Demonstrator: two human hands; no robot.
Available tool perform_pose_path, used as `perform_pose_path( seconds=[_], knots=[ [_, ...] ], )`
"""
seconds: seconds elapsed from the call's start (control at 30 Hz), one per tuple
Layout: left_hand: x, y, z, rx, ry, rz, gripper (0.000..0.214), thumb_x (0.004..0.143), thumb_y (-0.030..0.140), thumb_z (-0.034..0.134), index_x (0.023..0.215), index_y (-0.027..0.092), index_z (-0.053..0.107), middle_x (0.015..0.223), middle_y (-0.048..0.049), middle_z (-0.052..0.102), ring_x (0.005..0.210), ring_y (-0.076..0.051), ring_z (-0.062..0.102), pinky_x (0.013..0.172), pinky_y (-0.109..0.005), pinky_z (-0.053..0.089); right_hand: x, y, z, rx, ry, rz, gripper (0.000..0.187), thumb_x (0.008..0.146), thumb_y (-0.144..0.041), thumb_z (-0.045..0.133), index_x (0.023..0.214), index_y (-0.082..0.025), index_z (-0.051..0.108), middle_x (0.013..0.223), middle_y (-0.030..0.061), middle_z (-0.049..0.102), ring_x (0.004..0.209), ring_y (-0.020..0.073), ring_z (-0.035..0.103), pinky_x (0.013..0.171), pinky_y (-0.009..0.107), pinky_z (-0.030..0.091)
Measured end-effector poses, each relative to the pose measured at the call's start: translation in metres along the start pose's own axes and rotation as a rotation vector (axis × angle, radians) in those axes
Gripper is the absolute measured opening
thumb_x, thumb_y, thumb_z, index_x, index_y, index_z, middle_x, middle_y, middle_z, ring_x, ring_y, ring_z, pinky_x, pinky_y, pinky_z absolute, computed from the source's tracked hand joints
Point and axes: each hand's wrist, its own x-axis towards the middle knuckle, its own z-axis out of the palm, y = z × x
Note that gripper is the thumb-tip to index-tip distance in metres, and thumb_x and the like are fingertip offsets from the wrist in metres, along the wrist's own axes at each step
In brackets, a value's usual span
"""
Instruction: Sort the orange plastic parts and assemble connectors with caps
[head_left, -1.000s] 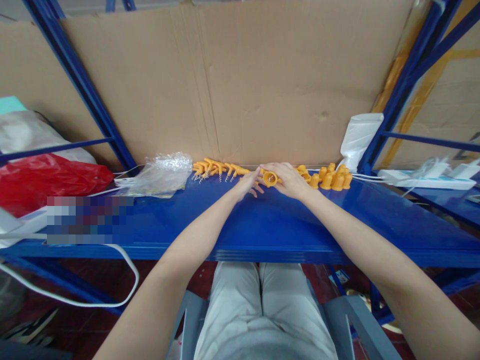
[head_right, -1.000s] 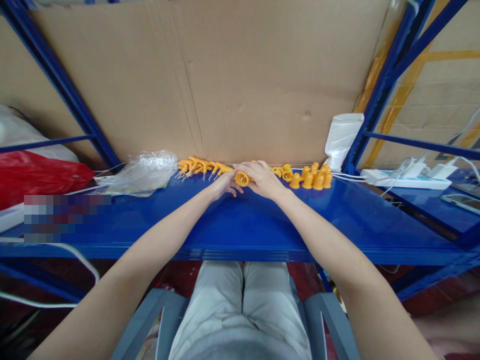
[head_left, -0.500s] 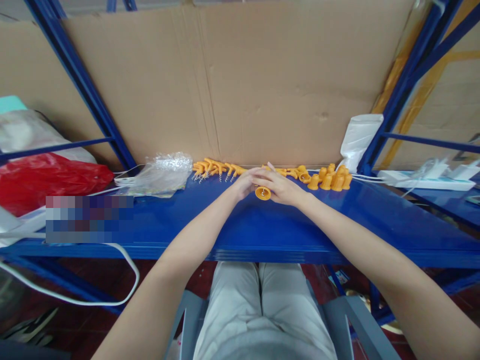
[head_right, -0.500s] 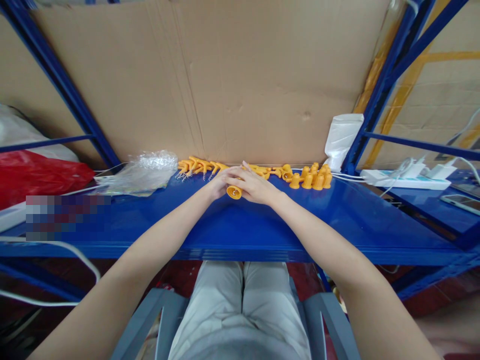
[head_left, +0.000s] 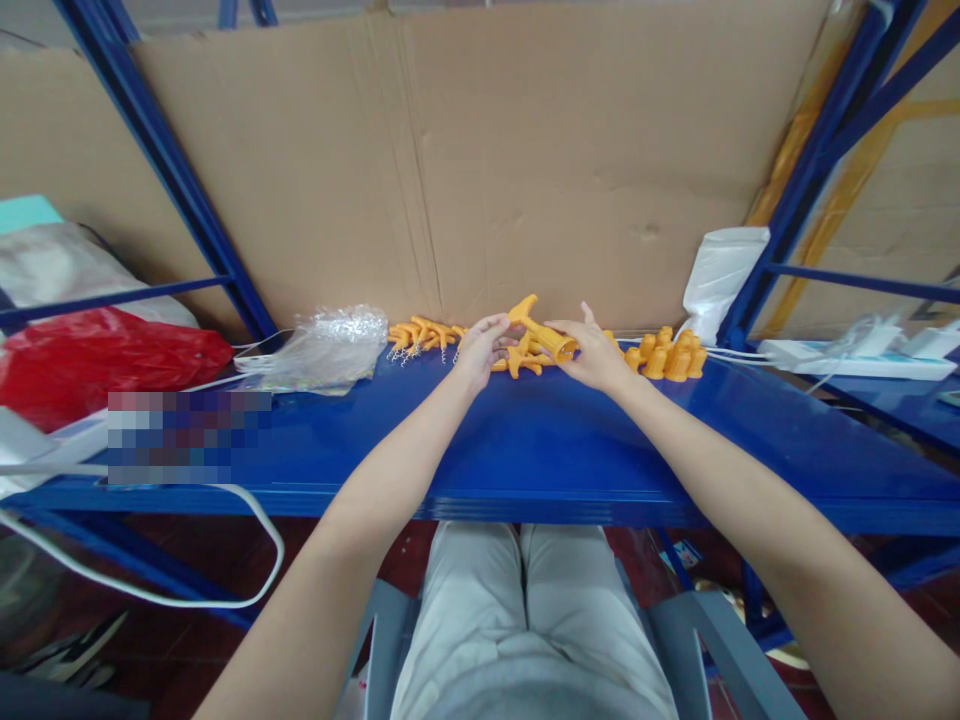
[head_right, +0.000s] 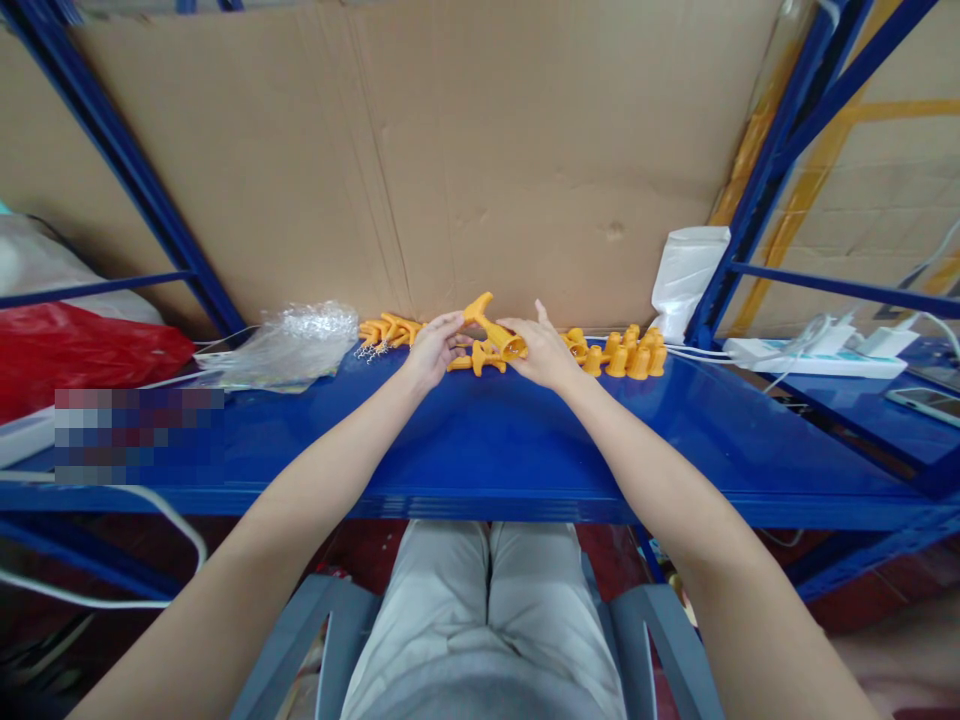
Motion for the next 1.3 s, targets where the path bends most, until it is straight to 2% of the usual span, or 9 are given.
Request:
perform_pose_path(
  seconds=[0.1,0.23,0.47,0.63,0.83,0.9,1.07,1.17,1.3],
  knots=[
    [0.001,0.001,0.000,0.001,0.050,0.006,0.020,0.091,0.022,0.061,0.110,0.019,0.064,0.099,-0.0055,0.076,0.062,-0.008,0.065,0.051,-0.018,0.046,-0.002,0.000,0.004,0.031,0.030,0.041,0.039,0.093,-0.040,0.054,0.129,-0.024,0.058,0.122,0.0084,0.070,0.110,0.0286,0.068,0.117,0.065,0.028],
    [0.002,0.003,-0.002,0.006,0.105,-0.006,0.028,0.094,0.019,0.057,0.122,0.019,0.060,0.104,-0.0064,0.076,0.057,-0.007,0.062,0.048,-0.017,0.042,-0.003,-0.004,0.008,0.060,0.041,0.088,0.046,0.090,-0.047,0.059,0.129,-0.023,0.057,0.127,0.0101,0.068,0.116,0.0313,0.065,0.112,0.061,0.039],
    [0.006,0.002,-0.007,0.079,0.042,0.036,0.023,0.090,0.023,0.063,0.113,0.018,0.063,0.096,-0.0056,0.076,0.061,-0.008,0.064,0.053,-0.019,0.045,-0.001,-0.005,0.002,0.007,0.075,0.092,0.037,0.092,-0.036,0.050,0.124,-0.019,0.058,0.122,0.0139,0.068,0.115,0.0305,0.063,0.102,0.053,0.049],
    [0.006,-0.003,-0.009,0.247,-0.072,0.117,0.013,0.087,0.026,0.068,0.093,0.016,0.065,0.074,-0.0031,0.073,0.063,-0.011,0.065,0.057,-0.019,0.047,0.000,0.009,-0.005,-0.104,0.048,0.096,0.034,0.086,-0.024,0.050,0.117,-0.019,0.062,0.114,0.0143,0.069,0.111,0.0323,0.062,0.107,0.058,0.040],
    [0.007,-0.016,-0.011,0.413,-0.281,0.206,0.012,0.073,0.016,0.077,0.081,0.014,0.068,0.081,-0.0056,0.075,0.082,-0.019,0.071,0.084,-0.032,0.055,-0.002,0.027,-0.007,-0.226,-0.059,0.120,0.038,0.079,-0.013,0.049,0.112,-0.020,0.065,0.111,0.0135,0.070,0.110,0.0334,0.060,0.110,0.067,0.030],
    [0.008,-0.017,-0.010,0.395,-0.269,0.218,0.015,0.071,0.009,0.076,0.081,0.015,0.067,0.084,-0.0053,0.075,0.085,-0.019,0.071,0.089,-0.035,0.054,-0.003,0.029,-0.006,-0.239,-0.094,0.124,0.036,0.079,-0.014,0.050,0.111,-0.020,0.066,0.108,0.0132,0.070,0.109,0.0332,0.061,0.109,0.068,0.030],
    [0.011,-0.015,-0.009,0.450,-0.131,0.256,0.023,0.071,-0.002,0.067,0.082,0.017,0.062,0.085,-0.0035,0.072,0.087,-0.017,0.071,0.091,-0.033,0.053,-0.001,0.022,-0.003,-0.190,-0.158,0.127,0.030,0.086,-0.024,0.054,0.112,-0.018,0.066,0.109,0.0143,0.071,0.108,0.0328,0.063,0.108,0.067,0.032],
    [0.012,-0.014,-0.013,0.549,-0.113,0.318,0.021,0.074,0.000,0.064,0.083,0.019,0.061,0.083,-0.0016,0.071,0.089,-0.016,0.070,0.091,-0.031,0.052,0.000,0.016,-0.002,-0.142,-0.213,0.151,0.032,0.090,-0.032,0.055,0.114,-0.015,0.066,0.113,0.0169,0.071,0.110,0.0326,0.064,0.109,0.065,0.033],
    [0.010,-0.013,-0.018,0.652,-0.136,0.378,0.016,0.076,0.006,0.068,0.086,0.019,0.063,0.084,-0.0017,0.070,0.089,-0.018,0.068,0.091,-0.030,0.051,-0.001,0.017,-0.002,-0.139,-0.240,0.154,0.030,0.091,-0.031,0.056,0.115,-0.015,0.067,0.114,0.0171,0.071,0.111,0.0322,0.064,0.107,0.063,0.036]
  ],
)
